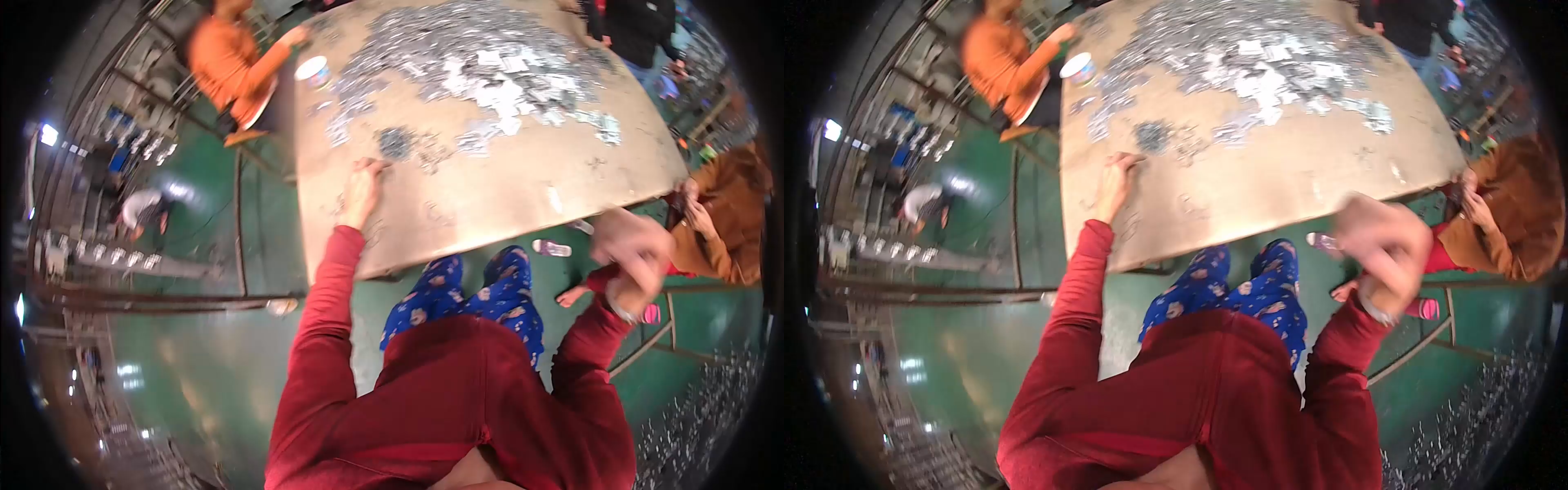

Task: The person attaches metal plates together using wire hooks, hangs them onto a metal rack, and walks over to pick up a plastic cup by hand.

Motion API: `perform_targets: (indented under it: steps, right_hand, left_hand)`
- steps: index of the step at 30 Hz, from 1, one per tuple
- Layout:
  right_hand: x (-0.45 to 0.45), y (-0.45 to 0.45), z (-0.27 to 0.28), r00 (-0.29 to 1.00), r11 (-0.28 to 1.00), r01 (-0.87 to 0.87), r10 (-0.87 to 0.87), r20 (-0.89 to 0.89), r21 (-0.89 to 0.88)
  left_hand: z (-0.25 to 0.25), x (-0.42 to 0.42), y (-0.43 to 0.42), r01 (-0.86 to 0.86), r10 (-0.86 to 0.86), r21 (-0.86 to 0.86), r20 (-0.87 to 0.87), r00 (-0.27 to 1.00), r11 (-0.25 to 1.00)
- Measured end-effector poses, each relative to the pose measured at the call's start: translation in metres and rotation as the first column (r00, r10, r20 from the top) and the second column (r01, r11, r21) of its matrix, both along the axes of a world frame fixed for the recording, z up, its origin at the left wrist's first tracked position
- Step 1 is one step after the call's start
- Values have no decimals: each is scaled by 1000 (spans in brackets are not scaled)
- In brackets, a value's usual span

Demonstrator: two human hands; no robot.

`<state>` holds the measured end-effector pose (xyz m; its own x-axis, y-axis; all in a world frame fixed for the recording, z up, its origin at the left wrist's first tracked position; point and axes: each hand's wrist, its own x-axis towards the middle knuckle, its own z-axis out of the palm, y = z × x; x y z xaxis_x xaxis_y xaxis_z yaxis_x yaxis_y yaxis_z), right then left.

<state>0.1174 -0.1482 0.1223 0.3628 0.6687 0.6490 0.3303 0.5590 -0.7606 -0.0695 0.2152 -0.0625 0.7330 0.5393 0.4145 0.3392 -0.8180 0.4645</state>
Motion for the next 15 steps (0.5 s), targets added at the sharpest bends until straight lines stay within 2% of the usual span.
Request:
perform_targets:
  steps: [1,3,5,7,8,11,12,13,14,15]
  right_hand:
    - [20,5,-16,999,965,35,-37,-1,-259]
    - [42,32,-59,975,883,92,-174,-138,-461]
    - [69,34,-111,931,854,-55,-143,-335,-518]
    - [80,47,-132,941,771,-69,-161,-299,-633]
    - [82,58,-139,951,732,-61,-163,-261,-678]
    - [93,118,-189,953,672,293,-261,154,-680]
    - [92,142,-193,918,661,396,-308,251,-638]
    - [88,167,-196,869,646,494,-356,342,-582]
    - [87,192,-201,842,689,521,-318,435,-504]
    - [82,213,-202,797,680,557,-275,538,-477]
  left_hand:
    - [-17,7,23,69,-66,77,-45,997,995]
    - [-30,16,42,155,-137,148,-126,983,977]
    - [-26,20,37,170,-135,169,-201,970,971]
    - [-23,19,40,162,-99,200,-292,951,966]
    - [-25,20,40,160,-82,247,-299,951,956]
    - [-9,24,18,90,-8,314,-253,967,945]
    - [4,29,5,25,10,308,-112,994,951]
    - [9,31,-4,-33,37,216,-13,999,976]
    - [12,33,-10,-85,74,121,88,993,989]
    - [15,37,-14,-132,126,19,190,974,991]
